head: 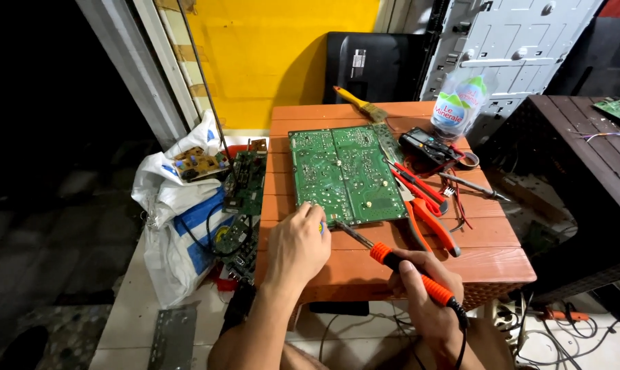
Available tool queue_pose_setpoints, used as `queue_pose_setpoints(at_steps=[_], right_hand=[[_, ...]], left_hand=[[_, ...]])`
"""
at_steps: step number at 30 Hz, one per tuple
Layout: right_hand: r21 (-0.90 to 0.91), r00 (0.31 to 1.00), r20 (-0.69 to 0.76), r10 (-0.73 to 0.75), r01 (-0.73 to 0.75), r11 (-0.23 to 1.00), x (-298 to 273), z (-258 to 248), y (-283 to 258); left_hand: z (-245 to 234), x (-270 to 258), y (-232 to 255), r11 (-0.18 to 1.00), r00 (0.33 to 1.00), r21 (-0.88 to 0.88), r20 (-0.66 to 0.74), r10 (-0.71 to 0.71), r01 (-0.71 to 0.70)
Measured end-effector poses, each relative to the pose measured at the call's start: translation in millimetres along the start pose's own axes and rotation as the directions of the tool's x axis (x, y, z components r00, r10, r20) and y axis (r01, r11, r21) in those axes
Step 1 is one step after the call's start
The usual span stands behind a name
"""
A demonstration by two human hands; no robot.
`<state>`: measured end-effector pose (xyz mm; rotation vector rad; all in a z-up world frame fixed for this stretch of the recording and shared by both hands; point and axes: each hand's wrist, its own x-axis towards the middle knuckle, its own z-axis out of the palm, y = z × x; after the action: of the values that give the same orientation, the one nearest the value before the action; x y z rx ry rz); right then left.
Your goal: Soldering electronic components onto a circuit board using a soldering iron and solder wire.
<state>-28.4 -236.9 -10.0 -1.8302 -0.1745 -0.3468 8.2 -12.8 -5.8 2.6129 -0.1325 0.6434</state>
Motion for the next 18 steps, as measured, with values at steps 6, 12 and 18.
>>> queue_pose_setpoints(at_steps=[6,12,18], right_hand=[[-0.066,0.999,-0.048,0.015,-0.018,0.998,0.5,1.5,20.5],[0.024,0.999,0.04,-0.022,0.021,0.999,5.9,-12.4,-5.8],[0.089,0.993,0.114,0.045,-0.055,0.995,4.8,-18.0,-7.6]], left_hand=[[-28.6,-1.4,15.6,0.994,0.999,0.1,-0.024,-0.035,0.037],[49.2,-3.9,-25.2,0.97,0.986,0.221,-0.152,-0.071,0.104],[119.4,-9.1,-87.2,0.993,0.951,-0.11,-0.299,-0.073,0.042]])
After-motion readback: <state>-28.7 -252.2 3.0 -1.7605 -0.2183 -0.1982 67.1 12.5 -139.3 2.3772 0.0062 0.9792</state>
